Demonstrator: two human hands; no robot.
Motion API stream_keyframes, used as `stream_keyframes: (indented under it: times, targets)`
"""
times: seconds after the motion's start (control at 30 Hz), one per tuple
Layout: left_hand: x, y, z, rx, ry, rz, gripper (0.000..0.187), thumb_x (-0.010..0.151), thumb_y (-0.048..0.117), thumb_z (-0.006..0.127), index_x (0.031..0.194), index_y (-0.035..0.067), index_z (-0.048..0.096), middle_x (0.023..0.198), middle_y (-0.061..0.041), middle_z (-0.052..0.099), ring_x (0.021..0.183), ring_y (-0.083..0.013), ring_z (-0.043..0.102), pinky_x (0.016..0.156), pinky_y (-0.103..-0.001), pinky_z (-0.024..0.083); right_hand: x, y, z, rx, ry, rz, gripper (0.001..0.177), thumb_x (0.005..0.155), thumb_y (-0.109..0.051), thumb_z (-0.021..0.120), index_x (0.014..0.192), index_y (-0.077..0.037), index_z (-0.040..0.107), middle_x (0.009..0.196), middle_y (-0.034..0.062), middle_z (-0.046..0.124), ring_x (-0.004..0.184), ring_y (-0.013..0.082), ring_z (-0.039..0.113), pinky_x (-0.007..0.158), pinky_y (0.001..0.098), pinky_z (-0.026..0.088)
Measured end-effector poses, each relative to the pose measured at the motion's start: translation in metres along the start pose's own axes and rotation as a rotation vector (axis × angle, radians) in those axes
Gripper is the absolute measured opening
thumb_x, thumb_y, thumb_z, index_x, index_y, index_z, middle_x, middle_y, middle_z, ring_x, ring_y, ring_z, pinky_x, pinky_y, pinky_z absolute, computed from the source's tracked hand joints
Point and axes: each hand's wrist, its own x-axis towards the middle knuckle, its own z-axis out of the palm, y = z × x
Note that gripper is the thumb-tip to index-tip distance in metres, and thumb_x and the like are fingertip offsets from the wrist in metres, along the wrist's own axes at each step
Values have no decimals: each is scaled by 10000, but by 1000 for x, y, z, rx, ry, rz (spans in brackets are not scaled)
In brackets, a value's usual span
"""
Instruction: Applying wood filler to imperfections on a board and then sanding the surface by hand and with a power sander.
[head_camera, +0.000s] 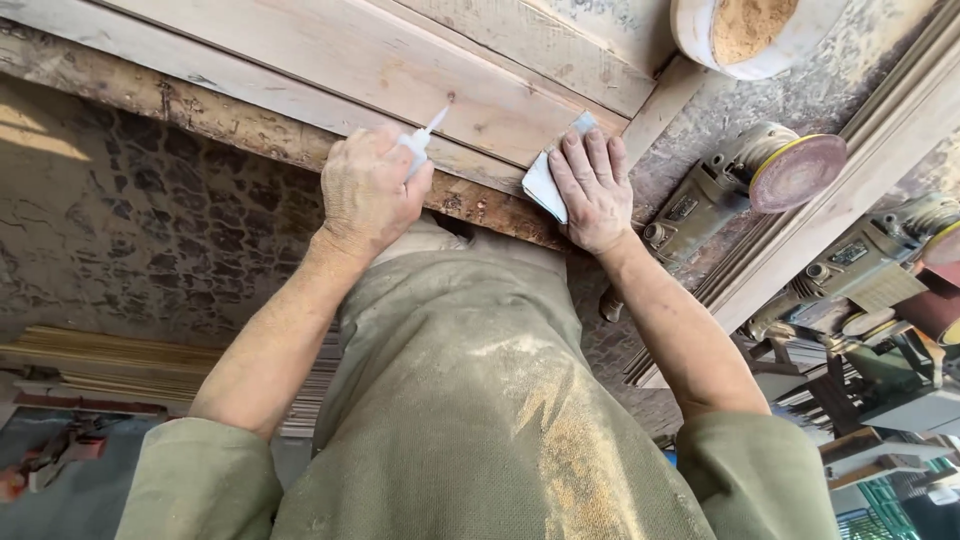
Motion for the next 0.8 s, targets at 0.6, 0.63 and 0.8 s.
stream_keyframes:
  times: [0.6, 0.63, 0.8]
  targets:
    - [-3, 11, 3, 23, -159, -111, 346, 931, 400, 749, 759, 102, 716, 840, -114, 699, 837, -337, 721, 659, -432, 546, 4, -3, -5, 68, 57, 59, 506, 1009, -297, 593, 1498, -171, 620, 1593, 116, 503, 1513, 354, 335, 1242, 533, 188]
    - [-10, 7, 11, 32, -167, -93, 335, 932, 400, 737, 761, 113, 716, 837, -100, 697, 842, -320, 720, 673, -419, 544, 5, -3, -6, 72, 55, 62, 506, 1007, -288, 585, 1499, -172, 619, 1592, 115, 504, 1511, 357, 337, 1240, 538, 192]
    - [-9, 28, 10, 29, -209, -59, 320, 901, 414, 730, 747, 134, 728, 836, -87, 712, 843, -297, 727, 667, -407, 544, 5, -4, -7, 77, 59, 63, 506, 1008, -283, 580, 1501, -174, 615, 1593, 115, 503, 1507, 361, 345, 1238, 542, 192]
